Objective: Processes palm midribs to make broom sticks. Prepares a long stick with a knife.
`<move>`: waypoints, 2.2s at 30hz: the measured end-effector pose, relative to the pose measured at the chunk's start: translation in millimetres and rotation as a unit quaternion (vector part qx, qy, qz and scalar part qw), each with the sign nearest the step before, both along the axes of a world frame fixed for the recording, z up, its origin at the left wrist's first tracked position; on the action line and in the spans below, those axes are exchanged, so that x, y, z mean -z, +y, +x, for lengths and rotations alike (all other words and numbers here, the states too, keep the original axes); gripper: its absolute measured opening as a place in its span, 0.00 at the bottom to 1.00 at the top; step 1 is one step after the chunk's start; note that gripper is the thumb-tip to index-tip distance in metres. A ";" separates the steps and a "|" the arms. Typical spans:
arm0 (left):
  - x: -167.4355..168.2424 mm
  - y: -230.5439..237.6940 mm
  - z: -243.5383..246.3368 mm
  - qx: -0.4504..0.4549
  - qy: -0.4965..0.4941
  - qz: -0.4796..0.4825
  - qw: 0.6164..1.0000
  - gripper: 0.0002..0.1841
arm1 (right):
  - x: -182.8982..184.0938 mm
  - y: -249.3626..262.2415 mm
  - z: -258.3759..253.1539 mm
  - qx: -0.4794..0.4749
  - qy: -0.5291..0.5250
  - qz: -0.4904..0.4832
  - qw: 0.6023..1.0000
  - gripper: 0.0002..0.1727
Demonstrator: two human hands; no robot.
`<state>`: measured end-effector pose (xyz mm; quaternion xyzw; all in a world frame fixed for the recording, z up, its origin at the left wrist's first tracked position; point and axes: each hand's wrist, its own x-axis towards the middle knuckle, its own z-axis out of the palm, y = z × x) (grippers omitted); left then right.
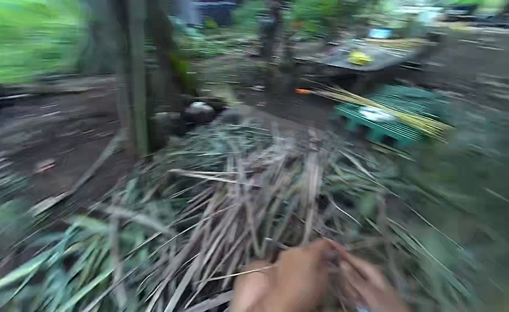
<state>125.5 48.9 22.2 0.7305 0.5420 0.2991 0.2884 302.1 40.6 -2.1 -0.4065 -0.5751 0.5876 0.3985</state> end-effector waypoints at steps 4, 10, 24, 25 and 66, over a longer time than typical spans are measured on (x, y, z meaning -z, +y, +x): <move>14.4 2.3 -6.2 0.005 -0.012 0.126 0.992 0.14 | -0.6 3.0 -9.4 0.001 0.011 0.054 0.998 0.32; 13.9 2.2 -9.0 0.013 0.004 0.155 0.988 0.13 | -1.2 7.4 -11.5 -0.052 0.020 0.048 0.997 0.32; 11.9 0.5 -12.3 -0.015 0.055 0.199 0.978 0.12 | -4.7 25.5 19.5 0.043 0.235 -0.045 0.970 0.23; 11.8 0.7 -11.9 -0.014 0.057 0.202 0.978 0.12 | -4.6 24.9 20.8 0.021 0.228 -0.044 0.972 0.24; 9.9 5.6 7.7 0.028 -0.023 0.218 0.975 0.11 | -6.7 5.8 -2.0 0.171 -0.034 0.134 0.976 0.26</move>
